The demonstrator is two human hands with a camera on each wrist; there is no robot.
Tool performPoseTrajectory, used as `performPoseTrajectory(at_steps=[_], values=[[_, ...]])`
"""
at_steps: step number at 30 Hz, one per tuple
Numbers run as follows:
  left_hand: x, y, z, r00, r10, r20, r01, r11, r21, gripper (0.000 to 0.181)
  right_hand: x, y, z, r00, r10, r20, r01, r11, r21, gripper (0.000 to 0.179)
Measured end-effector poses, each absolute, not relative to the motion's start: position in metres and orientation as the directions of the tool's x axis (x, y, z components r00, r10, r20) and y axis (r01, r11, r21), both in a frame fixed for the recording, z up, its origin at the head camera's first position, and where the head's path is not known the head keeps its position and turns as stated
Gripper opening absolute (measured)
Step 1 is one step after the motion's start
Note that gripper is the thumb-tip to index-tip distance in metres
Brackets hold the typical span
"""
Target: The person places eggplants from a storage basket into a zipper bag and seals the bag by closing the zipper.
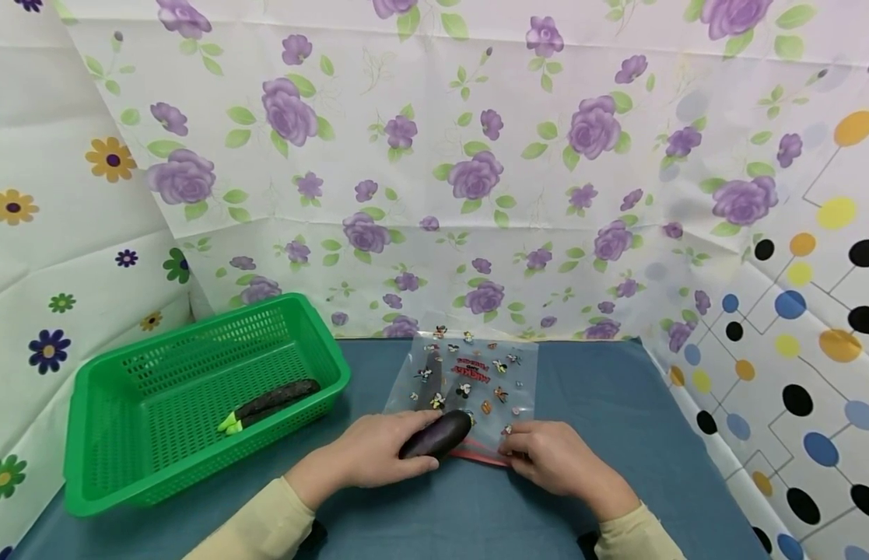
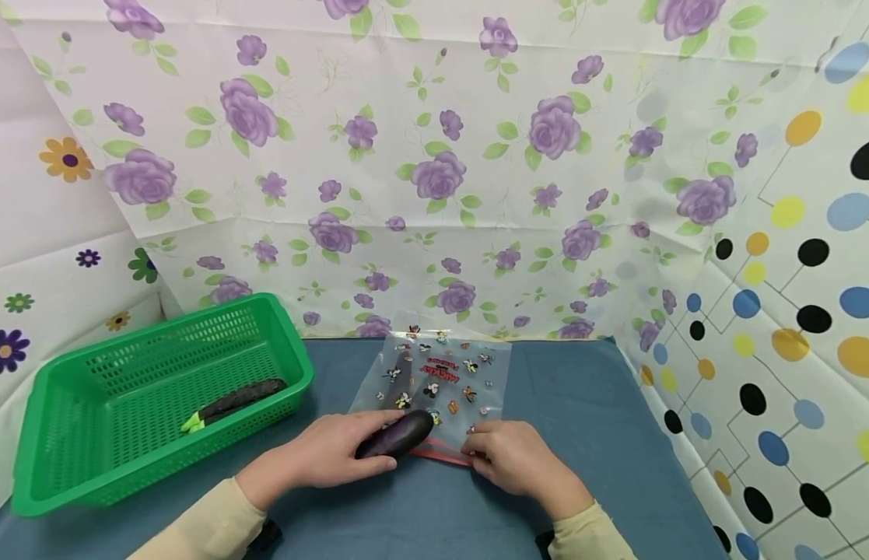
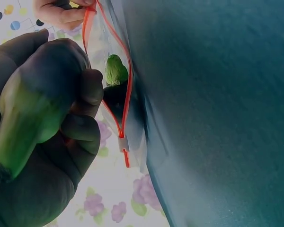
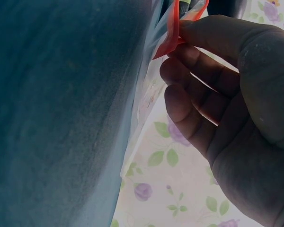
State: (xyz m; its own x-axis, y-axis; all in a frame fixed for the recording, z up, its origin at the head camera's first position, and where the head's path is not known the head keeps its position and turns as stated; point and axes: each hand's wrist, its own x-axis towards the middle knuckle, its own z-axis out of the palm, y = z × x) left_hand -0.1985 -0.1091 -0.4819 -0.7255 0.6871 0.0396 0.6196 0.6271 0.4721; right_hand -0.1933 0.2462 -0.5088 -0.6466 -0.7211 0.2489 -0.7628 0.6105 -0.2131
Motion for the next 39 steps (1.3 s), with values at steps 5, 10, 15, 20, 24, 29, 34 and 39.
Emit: performPoseTrajectory(at_steps=[5, 10, 15, 20, 24, 29, 34, 39], values=[[-0.197, -0.109, -0.483, -0.705, 0.708, 0.044, 0.644, 0.613, 0.458, 0.071, -0.194, 0.246, -0.508, -0.650, -0.723, 0.235, -0.760, 0.614, -0.213, 0.014], [-0.197, -0.108, -0.484, -0.679, 0.733, 0.030, 0.665, 0.597, 0.449, 0.071, -0.193, 0.246, -0.508, -0.648, -0.724, 0.238, -0.762, 0.612, -0.213, 0.014], [-0.196, -0.108, -0.485, -0.652, 0.758, 0.011, 0.676, 0.575, 0.460, 0.070, -0.192, 0.246, -0.508, -0.652, -0.720, 0.239, -0.758, 0.614, -0.221, 0.016], [-0.196, -0.107, -0.487, -0.634, 0.773, 0.011, 0.689, 0.559, 0.460, 0.070, -0.192, 0.245, -0.508, -0.654, -0.716, 0.243, -0.756, 0.615, -0.223, 0.015], [-0.195, -0.106, -0.489, -0.624, 0.781, 0.020, 0.702, 0.548, 0.455, 0.070, -0.192, 0.245, -0.507, -0.651, -0.717, 0.249, -0.759, 0.612, -0.222, 0.015], [-0.194, -0.105, -0.491, -0.607, 0.795, 0.018, 0.719, 0.539, 0.438, 0.069, -0.192, 0.246, -0.508, -0.645, -0.719, 0.258, -0.764, 0.607, -0.217, 0.015], [-0.193, -0.104, -0.491, -0.623, 0.781, -0.041, 0.694, 0.576, 0.431, 0.066, -0.192, 0.246, -0.509, -0.645, -0.718, 0.261, -0.764, 0.607, -0.219, 0.015], [-0.194, -0.103, -0.492, -0.644, 0.763, -0.060, 0.674, 0.602, 0.427, 0.067, -0.193, 0.246, -0.509, -0.642, -0.720, 0.265, -0.767, 0.605, -0.215, 0.015]])
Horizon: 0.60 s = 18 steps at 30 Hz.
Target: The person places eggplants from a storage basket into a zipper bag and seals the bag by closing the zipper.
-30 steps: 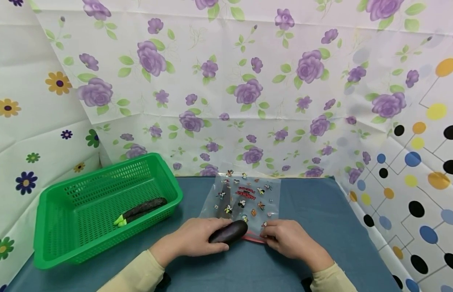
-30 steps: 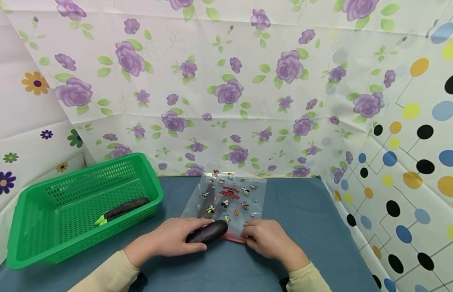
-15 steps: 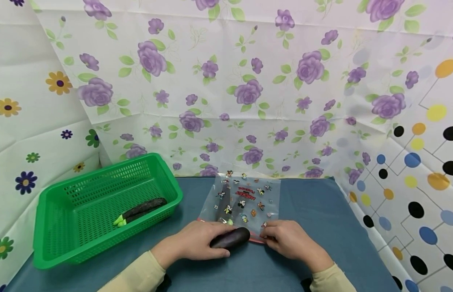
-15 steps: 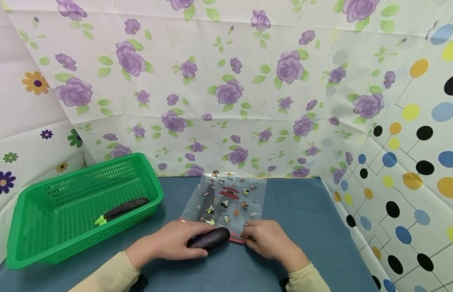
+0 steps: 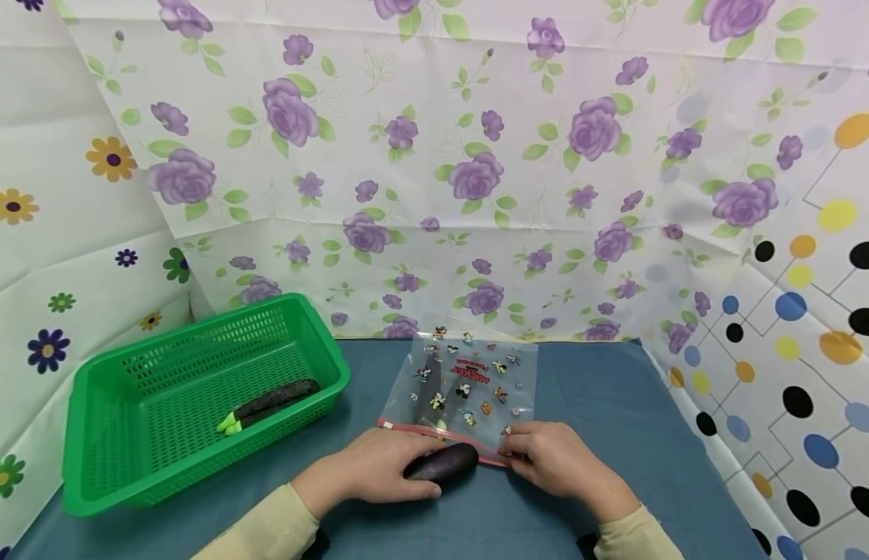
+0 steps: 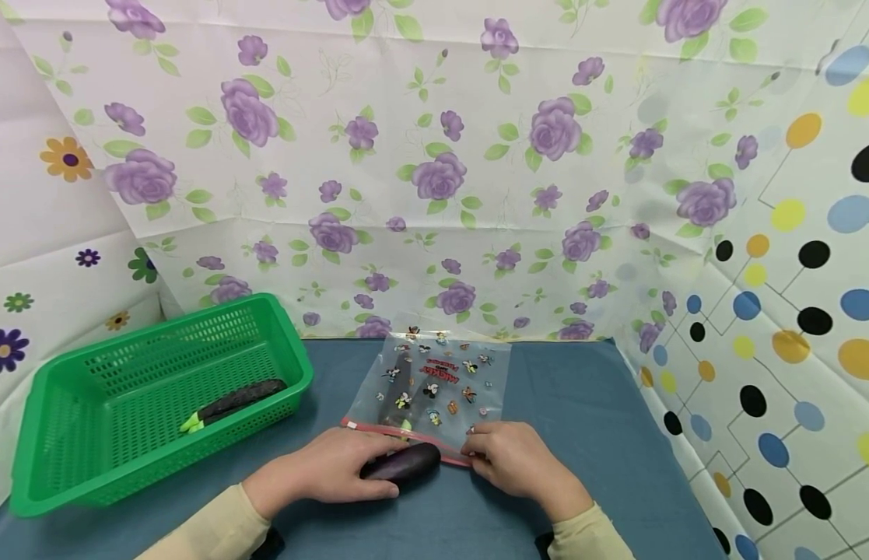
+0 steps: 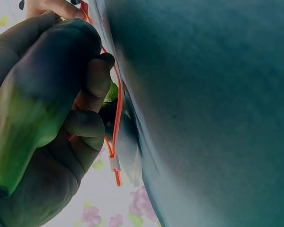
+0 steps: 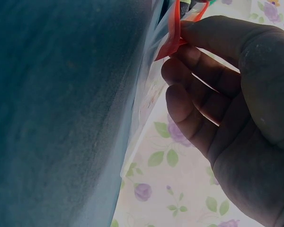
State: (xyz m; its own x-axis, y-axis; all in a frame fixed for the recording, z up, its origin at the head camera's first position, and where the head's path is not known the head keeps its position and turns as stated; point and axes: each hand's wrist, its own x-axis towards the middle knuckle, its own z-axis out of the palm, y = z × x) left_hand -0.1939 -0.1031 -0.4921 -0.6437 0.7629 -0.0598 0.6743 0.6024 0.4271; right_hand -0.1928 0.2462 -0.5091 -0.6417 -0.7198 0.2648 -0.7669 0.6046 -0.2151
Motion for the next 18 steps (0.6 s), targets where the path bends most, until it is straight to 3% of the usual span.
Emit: performPoseTrajectory(at_steps=[11, 18], values=[[-0.1932, -0.0989, -0.4926, -0.681, 0.730, -0.053, 0.640, 0.630, 0.439, 0.061, -0.1932, 0.2454, -0.5090, -0.641, -0.721, 0.262, -0.767, 0.605, -0.212, 0.015], [-0.1938, -0.0976, -0.4951, -0.707, 0.707, -0.037, 0.628, 0.651, 0.427, 0.068, -0.1928, 0.2453, -0.5083, -0.645, -0.720, 0.257, -0.764, 0.609, -0.213, 0.015]])
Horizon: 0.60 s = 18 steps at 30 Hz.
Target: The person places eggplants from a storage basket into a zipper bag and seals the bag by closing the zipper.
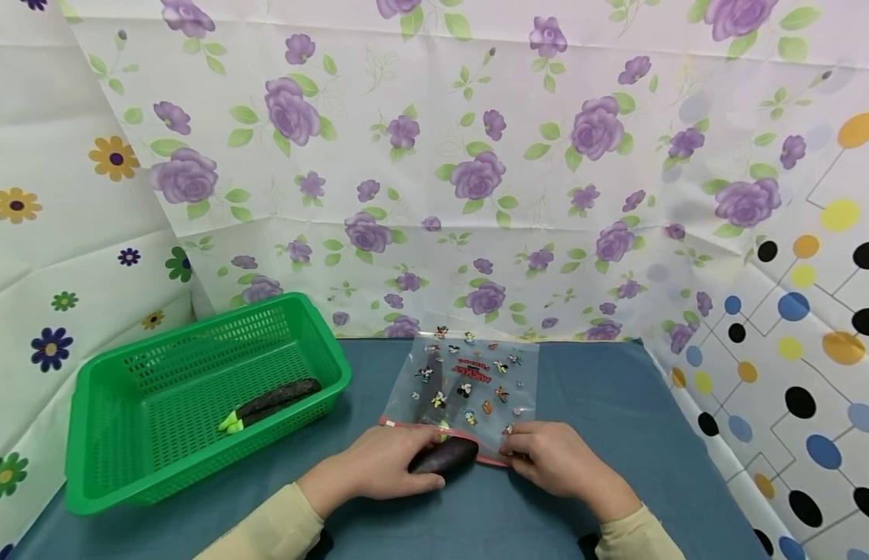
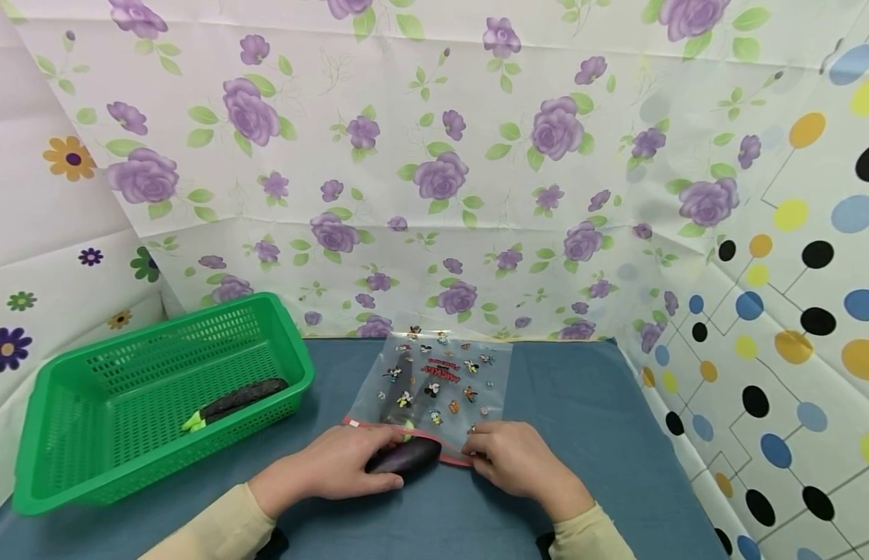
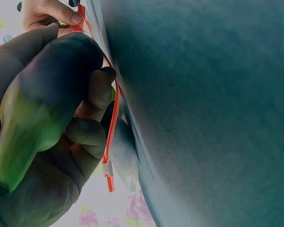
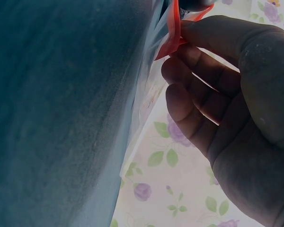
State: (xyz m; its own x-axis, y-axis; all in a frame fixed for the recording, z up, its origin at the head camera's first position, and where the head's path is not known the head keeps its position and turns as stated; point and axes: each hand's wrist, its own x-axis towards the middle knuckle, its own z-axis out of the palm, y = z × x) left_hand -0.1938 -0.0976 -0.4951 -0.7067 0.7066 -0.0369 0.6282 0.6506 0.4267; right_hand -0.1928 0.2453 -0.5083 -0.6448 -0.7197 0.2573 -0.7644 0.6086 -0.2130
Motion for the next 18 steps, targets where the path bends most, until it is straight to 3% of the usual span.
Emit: performPoseTrajectory(at_steps=[6, 18], values=[[-0.1939, -0.0965, -0.4966, -0.720, 0.693, -0.037, 0.611, 0.658, 0.439, 0.068, -0.1924, 0.2447, -0.5080, -0.647, -0.720, 0.252, -0.763, 0.612, -0.210, 0.014], [-0.1920, -0.0938, -0.4967, -0.763, 0.643, -0.062, 0.538, 0.686, 0.490, 0.050, -0.1925, 0.2445, -0.5079, -0.652, -0.718, 0.243, -0.758, 0.616, -0.213, 0.015]])
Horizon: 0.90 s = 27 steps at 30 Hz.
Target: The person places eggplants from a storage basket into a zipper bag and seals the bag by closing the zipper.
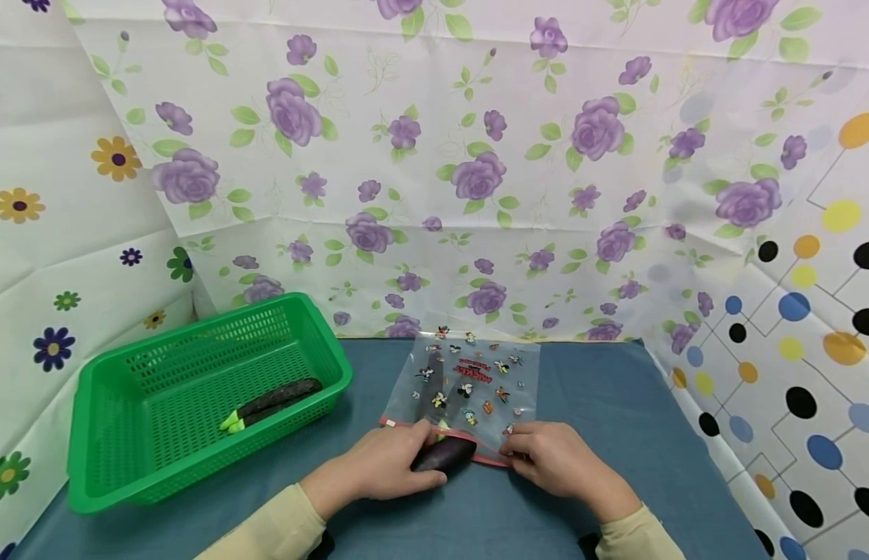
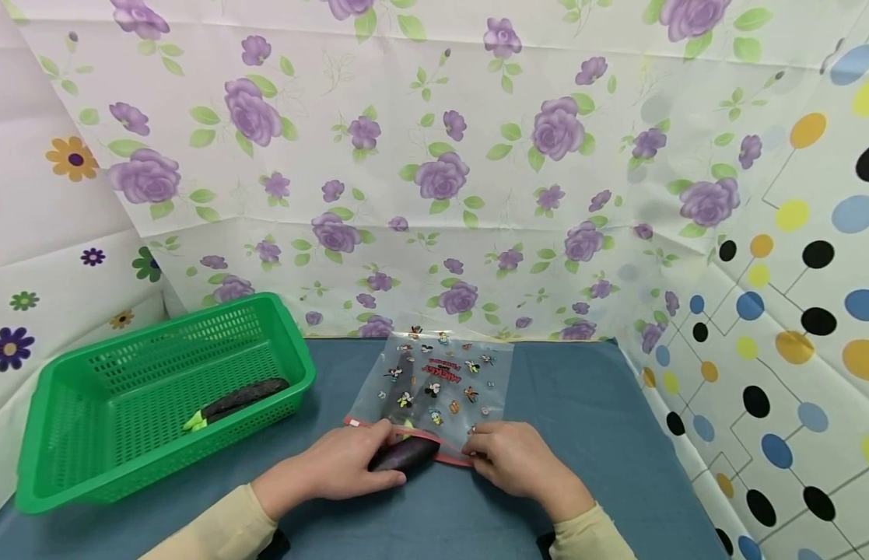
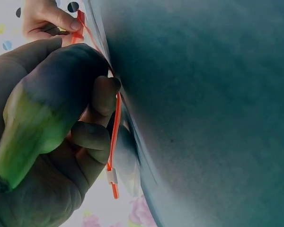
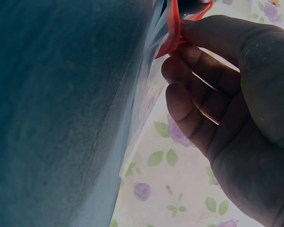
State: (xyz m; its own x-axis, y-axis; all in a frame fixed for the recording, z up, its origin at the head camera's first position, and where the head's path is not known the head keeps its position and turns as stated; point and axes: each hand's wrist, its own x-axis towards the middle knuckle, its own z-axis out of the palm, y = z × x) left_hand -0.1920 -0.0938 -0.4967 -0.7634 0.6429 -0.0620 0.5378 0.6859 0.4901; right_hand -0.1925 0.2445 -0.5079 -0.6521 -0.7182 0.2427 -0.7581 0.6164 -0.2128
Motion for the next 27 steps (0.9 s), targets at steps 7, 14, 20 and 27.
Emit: performPoseTrajectory(at_steps=[7, 14, 20, 27], values=[[-0.1897, -0.0936, -0.4951, -0.769, 0.638, -0.034, 0.543, 0.682, 0.490, 0.045, -0.1927, 0.2449, -0.5075, -0.653, -0.719, 0.238, -0.757, 0.617, -0.215, 0.016], [-0.1893, -0.0950, -0.4944, -0.774, 0.632, -0.032, 0.546, 0.694, 0.469, 0.036, -0.1927, 0.2448, -0.5073, -0.656, -0.718, 0.231, -0.755, 0.620, -0.216, 0.016], [-0.1887, -0.0957, -0.4930, -0.768, 0.637, -0.065, 0.537, 0.696, 0.477, 0.041, -0.1924, 0.2443, -0.5064, -0.658, -0.718, 0.228, -0.753, 0.621, -0.219, 0.016], [-0.1876, -0.0966, -0.4924, -0.763, 0.641, -0.085, 0.531, 0.697, 0.482, 0.043, -0.1928, 0.2445, -0.5074, -0.655, -0.720, 0.231, -0.756, 0.616, -0.221, 0.016]])
